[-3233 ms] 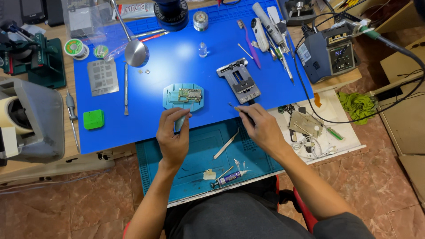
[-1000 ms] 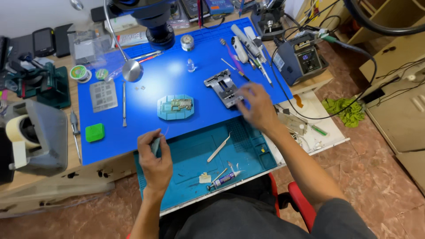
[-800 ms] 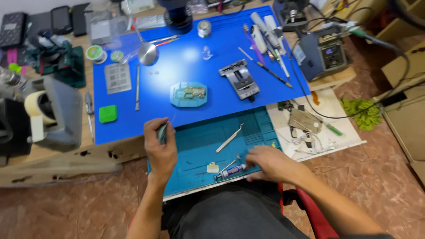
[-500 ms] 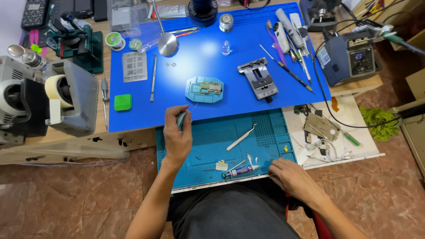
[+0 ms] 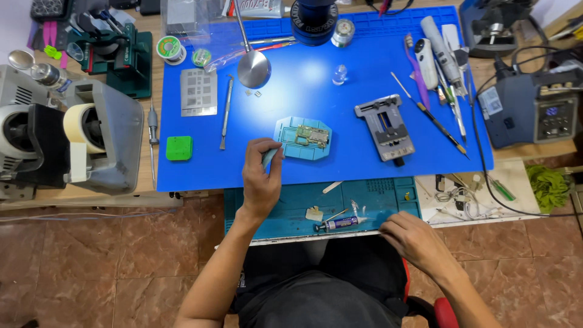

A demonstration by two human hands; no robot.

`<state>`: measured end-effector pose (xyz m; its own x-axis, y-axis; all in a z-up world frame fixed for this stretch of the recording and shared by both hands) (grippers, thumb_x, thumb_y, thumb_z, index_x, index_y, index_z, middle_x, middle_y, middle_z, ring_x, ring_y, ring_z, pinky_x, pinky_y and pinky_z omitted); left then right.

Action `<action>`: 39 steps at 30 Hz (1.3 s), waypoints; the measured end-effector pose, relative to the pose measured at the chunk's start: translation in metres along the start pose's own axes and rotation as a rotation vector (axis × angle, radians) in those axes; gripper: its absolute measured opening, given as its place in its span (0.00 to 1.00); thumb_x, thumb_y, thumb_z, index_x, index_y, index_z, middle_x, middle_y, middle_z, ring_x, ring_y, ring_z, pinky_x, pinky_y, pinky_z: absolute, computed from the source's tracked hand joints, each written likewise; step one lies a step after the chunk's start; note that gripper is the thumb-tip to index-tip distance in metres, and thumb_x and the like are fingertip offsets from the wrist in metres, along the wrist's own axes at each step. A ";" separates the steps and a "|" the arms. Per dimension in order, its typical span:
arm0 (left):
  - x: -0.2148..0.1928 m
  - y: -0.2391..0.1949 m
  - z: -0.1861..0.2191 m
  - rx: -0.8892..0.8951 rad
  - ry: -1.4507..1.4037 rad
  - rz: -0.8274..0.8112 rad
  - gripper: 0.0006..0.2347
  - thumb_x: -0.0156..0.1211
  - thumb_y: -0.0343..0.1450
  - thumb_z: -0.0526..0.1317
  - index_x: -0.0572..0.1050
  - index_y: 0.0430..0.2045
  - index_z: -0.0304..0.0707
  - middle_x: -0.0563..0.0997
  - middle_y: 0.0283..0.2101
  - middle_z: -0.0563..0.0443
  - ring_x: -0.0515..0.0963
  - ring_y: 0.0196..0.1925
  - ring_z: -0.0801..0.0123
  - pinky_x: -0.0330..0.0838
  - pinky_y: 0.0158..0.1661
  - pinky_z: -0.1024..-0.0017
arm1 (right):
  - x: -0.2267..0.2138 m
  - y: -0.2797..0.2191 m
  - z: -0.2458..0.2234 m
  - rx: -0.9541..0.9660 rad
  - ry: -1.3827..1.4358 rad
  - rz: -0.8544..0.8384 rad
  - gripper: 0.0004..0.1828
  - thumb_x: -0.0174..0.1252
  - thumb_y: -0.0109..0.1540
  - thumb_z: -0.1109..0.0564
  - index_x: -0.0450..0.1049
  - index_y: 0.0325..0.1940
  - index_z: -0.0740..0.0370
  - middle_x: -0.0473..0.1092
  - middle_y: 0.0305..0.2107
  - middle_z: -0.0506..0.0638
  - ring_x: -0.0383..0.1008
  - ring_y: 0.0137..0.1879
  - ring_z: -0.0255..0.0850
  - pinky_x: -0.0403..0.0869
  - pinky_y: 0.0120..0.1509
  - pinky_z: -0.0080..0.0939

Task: The person works on a small circuit board placed on a blue mat, using a soldering iron to apply heat to specific components. They then use a syringe to apply a liquid substance to the board and manipulate small parts with their fingers.

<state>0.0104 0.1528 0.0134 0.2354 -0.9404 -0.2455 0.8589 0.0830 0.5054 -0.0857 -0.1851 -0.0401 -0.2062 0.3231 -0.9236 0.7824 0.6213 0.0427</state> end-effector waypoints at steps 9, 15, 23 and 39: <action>0.003 0.027 -0.027 0.050 0.055 -0.109 0.05 0.53 0.79 0.30 0.69 0.48 0.36 0.71 0.48 0.40 0.74 0.49 0.52 0.73 0.48 0.60 | -0.006 0.030 0.015 0.039 -0.040 0.048 0.08 0.66 0.62 0.55 0.79 0.42 0.61 0.74 0.35 0.47 0.71 0.40 0.43 0.74 0.41 0.46; 0.007 0.019 -0.030 0.044 0.041 -0.094 0.06 0.54 0.79 0.32 0.70 0.48 0.35 0.71 0.48 0.41 0.75 0.50 0.52 0.74 0.49 0.61 | 0.003 0.027 0.017 0.124 -0.026 0.073 0.06 0.66 0.62 0.56 0.78 0.38 0.59 0.75 0.33 0.47 0.75 0.39 0.44 0.74 0.40 0.47; 0.012 0.013 -0.028 0.007 -0.009 -0.102 0.05 0.51 0.80 0.34 0.69 0.49 0.37 0.70 0.48 0.42 0.74 0.48 0.54 0.73 0.47 0.61 | 0.023 0.021 0.032 0.221 -0.051 0.008 0.07 0.65 0.63 0.52 0.77 0.40 0.56 0.74 0.36 0.45 0.76 0.43 0.45 0.76 0.39 0.50; 0.013 0.009 -0.030 -0.008 0.123 -0.131 0.05 0.53 0.80 0.35 0.71 0.47 0.33 0.72 0.46 0.40 0.74 0.46 0.52 0.73 0.48 0.57 | -0.022 0.021 0.018 0.292 0.265 0.225 0.10 0.62 0.66 0.56 0.83 0.50 0.54 0.81 0.39 0.44 0.83 0.43 0.40 0.79 0.42 0.41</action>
<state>0.0350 0.1516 -0.0099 0.1751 -0.8958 -0.4086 0.8894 -0.0340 0.4558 -0.0542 -0.1919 -0.0263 -0.1254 0.6223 -0.7726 0.9503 0.2991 0.0867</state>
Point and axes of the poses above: each hand's wrist, its own y-axis towards the middle knuckle, its own x-axis out of the palm, z = x × y, the point moved 4 cm from there along y, towards the middle knuckle
